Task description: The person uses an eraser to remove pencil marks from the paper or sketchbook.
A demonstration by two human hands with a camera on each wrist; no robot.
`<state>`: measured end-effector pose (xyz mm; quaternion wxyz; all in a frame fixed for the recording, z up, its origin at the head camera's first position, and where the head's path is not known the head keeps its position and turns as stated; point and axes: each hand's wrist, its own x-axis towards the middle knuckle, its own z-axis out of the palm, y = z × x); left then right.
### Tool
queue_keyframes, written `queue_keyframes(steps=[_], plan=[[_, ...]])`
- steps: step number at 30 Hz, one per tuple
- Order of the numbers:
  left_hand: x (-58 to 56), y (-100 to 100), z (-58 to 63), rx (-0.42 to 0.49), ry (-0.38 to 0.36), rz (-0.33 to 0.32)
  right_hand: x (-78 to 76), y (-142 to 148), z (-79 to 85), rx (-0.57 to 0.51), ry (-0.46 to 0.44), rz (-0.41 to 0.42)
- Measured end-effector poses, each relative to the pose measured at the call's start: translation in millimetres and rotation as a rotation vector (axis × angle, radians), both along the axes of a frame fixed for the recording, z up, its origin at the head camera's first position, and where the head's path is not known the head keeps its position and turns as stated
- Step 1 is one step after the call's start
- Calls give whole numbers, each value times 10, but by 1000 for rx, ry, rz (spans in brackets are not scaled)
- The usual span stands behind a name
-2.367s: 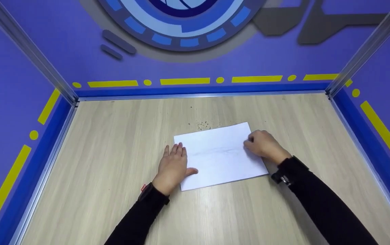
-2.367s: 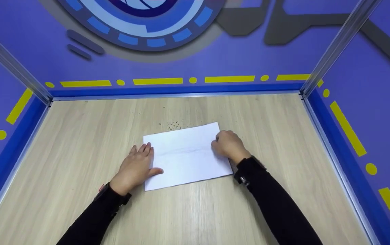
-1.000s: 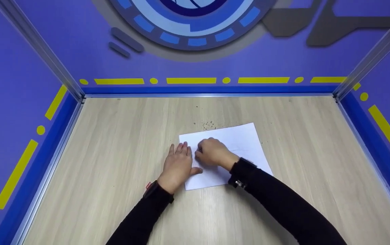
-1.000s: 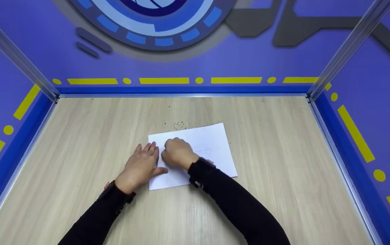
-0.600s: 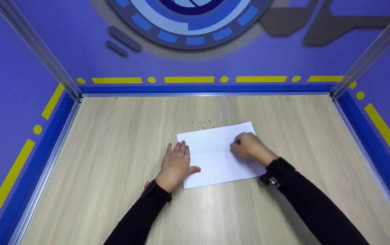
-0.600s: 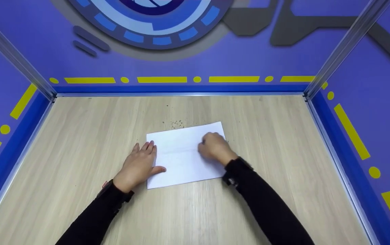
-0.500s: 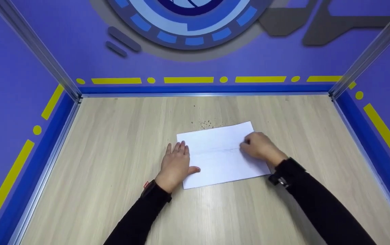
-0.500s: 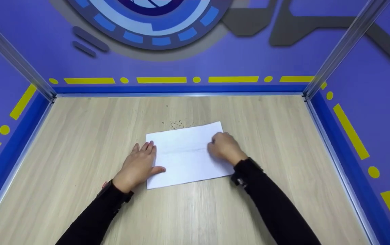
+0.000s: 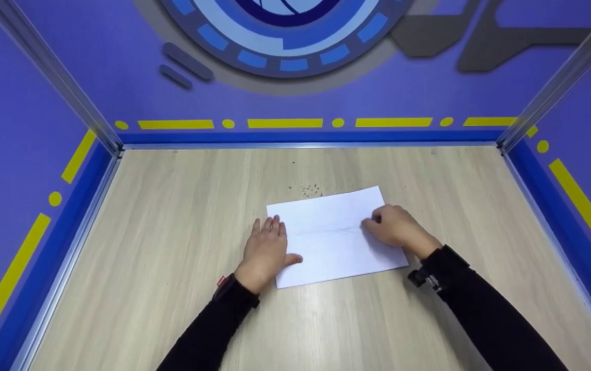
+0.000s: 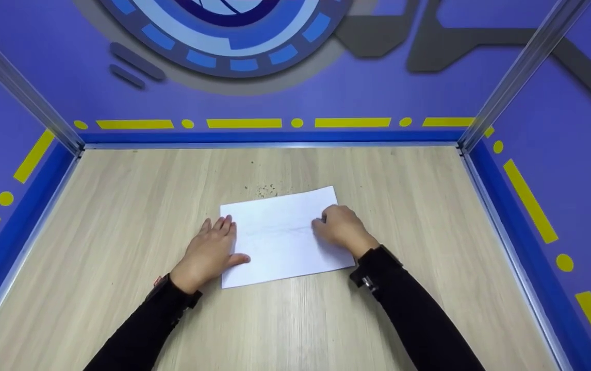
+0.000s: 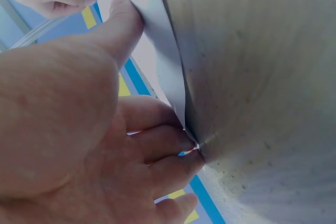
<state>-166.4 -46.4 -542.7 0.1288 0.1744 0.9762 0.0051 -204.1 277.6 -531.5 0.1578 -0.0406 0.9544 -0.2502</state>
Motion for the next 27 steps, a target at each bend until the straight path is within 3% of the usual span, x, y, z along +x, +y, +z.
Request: queue_keyframes(steps=[4, 11, 19, 27], plan=[[-8, -22, 1, -1, 6, 6, 11, -245, 45, -48, -5, 56], [10, -23, -33, 18, 18, 3, -31, -749, 64, -37, -33, 128], [14, -11, -25, 25, 12, 5, -147, -1249, 97, -21, -12, 148], [12, -2, -15, 14, 34, -9, -298, -1653, -83, 62, 41, 197]])
